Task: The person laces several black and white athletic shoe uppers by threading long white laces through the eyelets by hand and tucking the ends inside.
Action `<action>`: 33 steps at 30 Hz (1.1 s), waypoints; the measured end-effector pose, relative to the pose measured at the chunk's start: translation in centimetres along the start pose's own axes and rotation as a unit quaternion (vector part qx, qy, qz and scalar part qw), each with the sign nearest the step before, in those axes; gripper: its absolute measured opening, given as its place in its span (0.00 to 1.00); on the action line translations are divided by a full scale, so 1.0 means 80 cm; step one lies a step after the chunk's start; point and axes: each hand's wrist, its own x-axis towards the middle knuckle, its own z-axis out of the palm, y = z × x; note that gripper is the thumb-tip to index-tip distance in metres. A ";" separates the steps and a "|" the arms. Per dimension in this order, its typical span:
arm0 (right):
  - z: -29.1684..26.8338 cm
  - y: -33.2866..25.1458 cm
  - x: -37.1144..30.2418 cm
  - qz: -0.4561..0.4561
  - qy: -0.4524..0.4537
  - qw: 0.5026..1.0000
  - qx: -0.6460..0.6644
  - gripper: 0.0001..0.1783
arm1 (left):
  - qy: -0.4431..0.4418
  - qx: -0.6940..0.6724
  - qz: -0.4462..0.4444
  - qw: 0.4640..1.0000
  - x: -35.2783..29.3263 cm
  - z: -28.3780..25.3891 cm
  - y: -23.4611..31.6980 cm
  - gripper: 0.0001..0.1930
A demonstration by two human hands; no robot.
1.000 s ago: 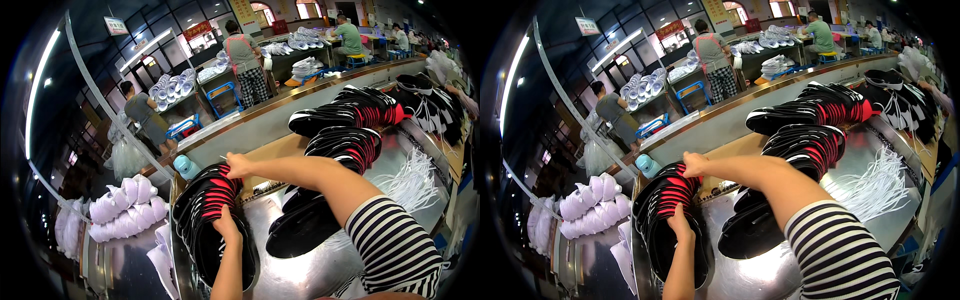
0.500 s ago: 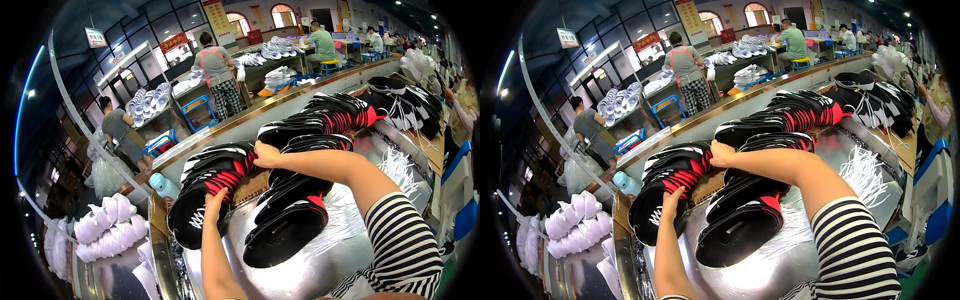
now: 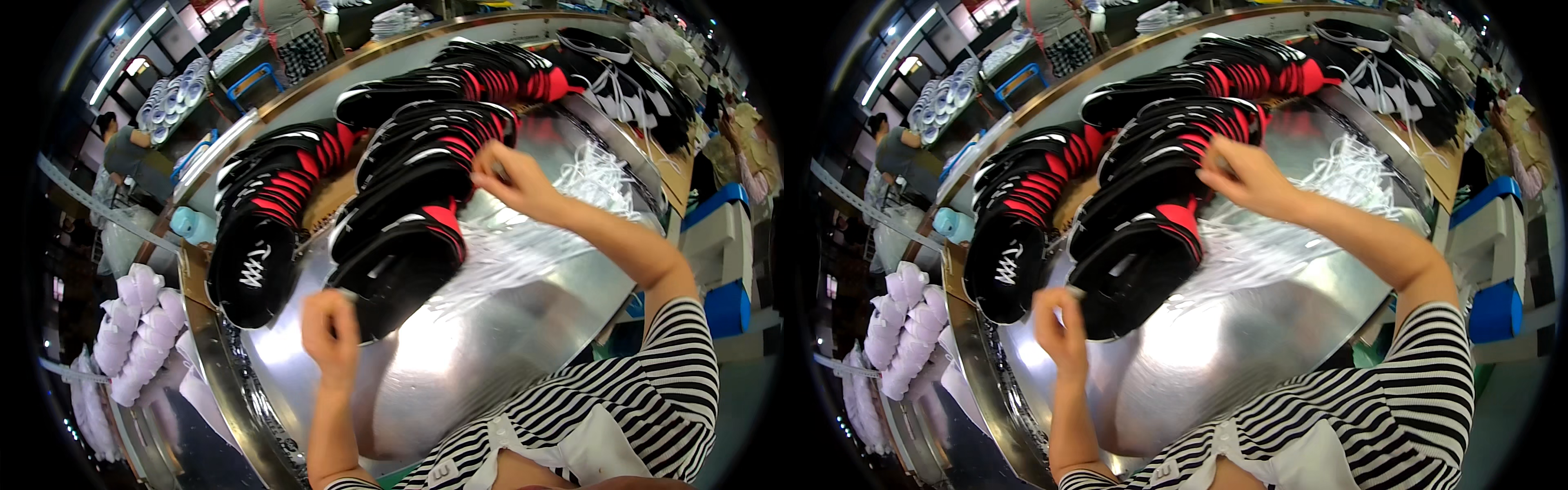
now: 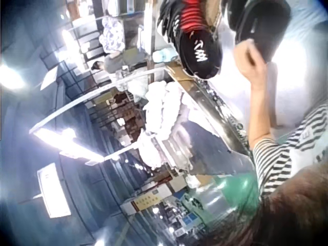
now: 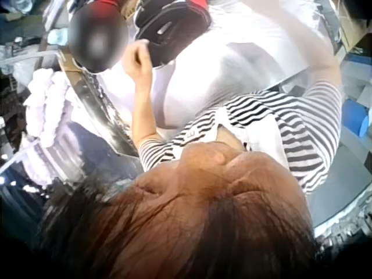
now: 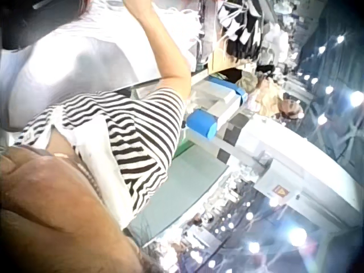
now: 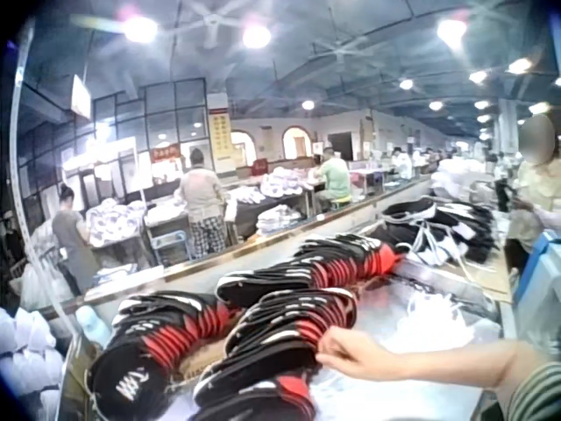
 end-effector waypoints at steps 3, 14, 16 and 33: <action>-0.005 0.013 -0.136 0.088 -0.033 0.995 -0.019 0.08 | -0.206 0.027 0.050 0.977 -0.022 0.063 0.058 0.14; 0.026 -0.054 -0.288 0.012 -0.148 0.989 0.013 0.11 | 0.007 0.047 -0.131 0.990 0.018 0.180 0.030 0.33; 0.017 -0.048 -0.290 0.073 -0.124 0.989 0.019 0.10 | 0.021 0.016 -0.165 0.986 0.000 0.158 0.040 0.34; 0.124 0.024 -0.120 0.022 -0.036 0.988 -0.151 0.05 | 0.064 -0.695 -0.352 0.623 -0.214 -0.001 0.132 0.27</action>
